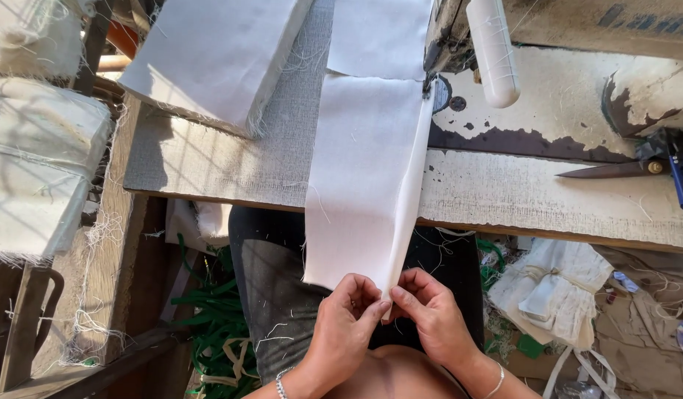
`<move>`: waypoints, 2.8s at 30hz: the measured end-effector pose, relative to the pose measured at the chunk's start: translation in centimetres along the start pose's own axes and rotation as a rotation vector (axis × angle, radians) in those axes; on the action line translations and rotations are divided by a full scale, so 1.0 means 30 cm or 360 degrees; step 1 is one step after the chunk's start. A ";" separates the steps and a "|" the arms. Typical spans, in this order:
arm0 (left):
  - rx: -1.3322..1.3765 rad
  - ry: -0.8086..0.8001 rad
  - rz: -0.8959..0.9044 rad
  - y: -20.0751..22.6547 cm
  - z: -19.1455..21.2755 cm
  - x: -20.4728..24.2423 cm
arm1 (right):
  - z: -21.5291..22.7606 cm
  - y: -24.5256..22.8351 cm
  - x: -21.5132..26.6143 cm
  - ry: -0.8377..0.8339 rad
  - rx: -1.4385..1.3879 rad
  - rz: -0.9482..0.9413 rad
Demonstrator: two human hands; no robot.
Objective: Folding the edges of white fabric strips and aligning them on a sewing machine table for preparation.
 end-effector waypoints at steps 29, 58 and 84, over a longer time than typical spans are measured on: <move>0.0932 -0.0095 0.0875 -0.139 -0.009 -0.008 | -0.041 -0.010 -0.027 -0.0012 0.0353 -0.0122; 0.0199 0.0865 -0.0589 0.033 0.250 -0.005 | -0.046 -0.184 0.105 -0.0548 0.1887 0.2443; 0.0676 -0.0353 0.0361 -0.066 -0.065 -0.155 | 0.059 -0.051 0.108 -0.0212 0.1966 0.2258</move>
Point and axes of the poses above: each hand's wrist, its own x-axis away from the middle knuckle, its own z-axis out of the back of the hand, y = z × x, the point moved 3 cm from there along -x, towards the middle knuckle
